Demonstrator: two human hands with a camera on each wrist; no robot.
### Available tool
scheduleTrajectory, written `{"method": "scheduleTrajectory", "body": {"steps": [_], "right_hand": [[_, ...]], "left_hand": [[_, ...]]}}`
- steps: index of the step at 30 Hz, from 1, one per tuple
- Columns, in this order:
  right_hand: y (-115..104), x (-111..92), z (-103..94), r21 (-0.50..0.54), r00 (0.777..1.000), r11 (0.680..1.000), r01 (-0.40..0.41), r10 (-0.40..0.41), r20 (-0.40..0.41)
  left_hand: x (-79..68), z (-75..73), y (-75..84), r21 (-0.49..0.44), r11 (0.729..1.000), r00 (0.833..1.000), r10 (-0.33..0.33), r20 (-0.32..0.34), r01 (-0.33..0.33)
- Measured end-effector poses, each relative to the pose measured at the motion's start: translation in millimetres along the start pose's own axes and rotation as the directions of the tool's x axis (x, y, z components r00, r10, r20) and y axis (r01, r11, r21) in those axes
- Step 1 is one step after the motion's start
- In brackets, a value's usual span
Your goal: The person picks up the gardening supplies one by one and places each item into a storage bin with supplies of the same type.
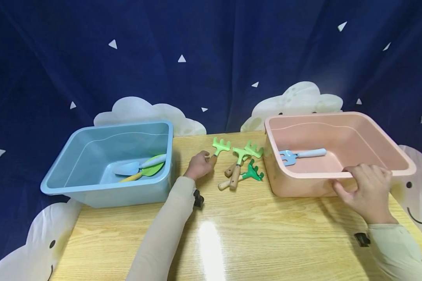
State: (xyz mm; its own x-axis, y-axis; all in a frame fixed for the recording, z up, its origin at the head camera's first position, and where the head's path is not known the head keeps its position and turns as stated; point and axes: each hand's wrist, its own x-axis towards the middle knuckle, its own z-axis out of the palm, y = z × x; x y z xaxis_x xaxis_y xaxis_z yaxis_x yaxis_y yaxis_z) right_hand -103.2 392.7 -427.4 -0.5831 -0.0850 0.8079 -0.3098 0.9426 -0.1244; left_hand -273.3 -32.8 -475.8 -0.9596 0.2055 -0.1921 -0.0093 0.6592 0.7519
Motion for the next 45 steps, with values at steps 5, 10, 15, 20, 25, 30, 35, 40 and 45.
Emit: {"method": "scheduleTrajectory", "body": {"steps": [5,10,15,20,25,30,35,40,45], "right_hand": [[0,-1,0.1,-0.003,1.000,1.000,0.003,-0.003,0.007],[0,-2,0.1,0.000,1.000,1.000,0.008,-0.008,0.006],[0,-2,0.2,0.000,1.000,1.000,0.014,-0.014,0.006],[-1,-1,0.2,0.003,1.000,1.000,0.016,-0.016,0.006],[-2,0,-1.6,0.002,1.000,1.000,0.003,-0.003,0.019],[-2,0,-2.3,0.002,1.000,1.000,0.000,0.000,0.023],[-2,0,-2.7,0.004,1.000,1.000,-0.003,0.003,0.028],[-1,-1,-1.8,0.003,1.000,1.000,0.000,0.000,0.020],[0,-1,-0.6,0.006,1.000,1.000,0.010,-0.010,0.003]], "left_hand": [[-0.3,-0.2,-1.0,-0.101,0.993,0.996,-0.052,0.066,0.059],[1.4,0.5,-6.1,-0.366,0.921,0.969,-0.044,0.241,0.133],[4.5,-3.5,-11.1,-0.439,0.876,0.933,-0.032,0.360,0.199],[5.6,-7.6,-14.7,-0.461,0.863,0.911,0.001,0.413,0.208],[5.0,-8.8,-18.4,-0.498,0.843,0.893,0.048,0.447,0.204],[4.3,-8.0,-18.2,-0.508,0.834,0.892,0.045,0.450,0.214],[3.4,-8.0,-19.9,-0.535,0.819,0.901,0.055,0.430,0.205],[2.2,-8.6,-22.9,-0.562,0.807,0.905,0.087,0.416,0.181],[3.3,-7.3,-20.1,-0.554,0.809,0.920,0.044,0.390,0.196]]}}
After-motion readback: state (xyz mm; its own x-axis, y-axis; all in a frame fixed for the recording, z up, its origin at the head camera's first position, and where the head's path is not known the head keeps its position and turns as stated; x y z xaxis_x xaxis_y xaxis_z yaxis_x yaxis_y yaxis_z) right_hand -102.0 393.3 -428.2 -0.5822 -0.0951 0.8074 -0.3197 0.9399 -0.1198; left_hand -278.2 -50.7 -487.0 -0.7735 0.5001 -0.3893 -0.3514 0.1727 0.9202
